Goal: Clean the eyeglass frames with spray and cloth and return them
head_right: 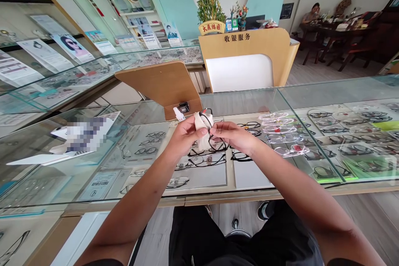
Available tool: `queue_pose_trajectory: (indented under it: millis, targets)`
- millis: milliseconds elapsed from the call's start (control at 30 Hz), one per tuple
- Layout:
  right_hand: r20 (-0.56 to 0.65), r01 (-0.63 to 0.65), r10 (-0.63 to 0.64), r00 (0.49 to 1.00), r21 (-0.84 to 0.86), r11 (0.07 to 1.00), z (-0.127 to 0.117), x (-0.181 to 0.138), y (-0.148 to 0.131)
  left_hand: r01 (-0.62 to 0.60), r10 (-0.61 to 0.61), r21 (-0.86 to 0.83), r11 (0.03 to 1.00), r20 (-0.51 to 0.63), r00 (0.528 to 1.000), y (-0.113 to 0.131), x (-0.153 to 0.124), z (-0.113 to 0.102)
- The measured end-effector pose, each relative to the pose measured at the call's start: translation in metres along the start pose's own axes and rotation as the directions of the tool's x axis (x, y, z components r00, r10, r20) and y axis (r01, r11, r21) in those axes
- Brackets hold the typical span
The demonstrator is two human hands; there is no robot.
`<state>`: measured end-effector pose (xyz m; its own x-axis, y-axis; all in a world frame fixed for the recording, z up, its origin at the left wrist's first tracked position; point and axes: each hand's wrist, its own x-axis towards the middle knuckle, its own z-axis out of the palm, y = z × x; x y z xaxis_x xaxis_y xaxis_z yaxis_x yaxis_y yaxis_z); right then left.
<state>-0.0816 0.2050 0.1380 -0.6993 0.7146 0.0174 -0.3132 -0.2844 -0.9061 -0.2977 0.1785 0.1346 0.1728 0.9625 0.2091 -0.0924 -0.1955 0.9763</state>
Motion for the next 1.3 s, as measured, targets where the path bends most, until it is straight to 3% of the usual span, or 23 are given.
queue_pose_trajectory:
  millis: [167, 433, 500, 600, 733, 867, 1067, 1133, 1300]
  targets:
    - [0.073, -0.015, 0.017, 0.997, -0.027, 1.000, 0.007, -0.002, 0.003, 0.006, -0.008, -0.038, 0.999, -0.073, 0.997, 0.006, -0.006, 0.012]
    - [0.095, -0.049, 0.048, 0.994, 0.006, 0.999, 0.013, -0.006, 0.004, -0.125, 0.151, 0.124, 0.984, -0.224, 0.963, 0.007, -0.010, 0.018]
    - [0.049, -0.004, 0.002, 0.999, 0.029, 1.000, 0.010, -0.006, 0.000, -0.114, 0.130, 0.086, 0.990, -0.214, 0.968, 0.006, -0.008, 0.015]
    - [-0.004, 0.017, -0.017, 1.000, 0.026, 1.000, 0.003, -0.006, -0.006, -0.089, 0.089, 0.003, 0.996, -0.114, 0.989, 0.007, -0.005, 0.012]
    - [0.030, -0.017, 0.017, 0.999, 0.001, 1.000, 0.003, -0.006, -0.003, -0.031, 0.029, -0.051, 0.998, -0.053, 0.998, 0.012, -0.006, 0.015]
    - [0.093, -0.064, 0.061, 0.994, 0.037, 0.997, 0.010, -0.006, 0.007, -0.016, 0.007, -0.061, 0.998, -0.137, 0.990, 0.011, -0.008, 0.021]
    - [0.085, -0.049, 0.046, 0.995, 0.042, 0.998, 0.014, -0.005, 0.011, -0.086, 0.110, 0.091, 0.992, -0.301, 0.947, 0.002, -0.008, 0.023]
    - [0.065, -0.024, 0.021, 0.998, 0.050, 0.998, 0.014, -0.005, 0.006, -0.073, 0.092, 0.079, 0.994, -0.276, 0.957, -0.001, -0.006, 0.018]
    - [0.013, -0.021, 0.020, 1.000, 0.060, 0.998, 0.014, -0.007, -0.005, -0.051, 0.048, -0.041, 0.998, -0.073, 0.996, 0.000, -0.002, 0.005]
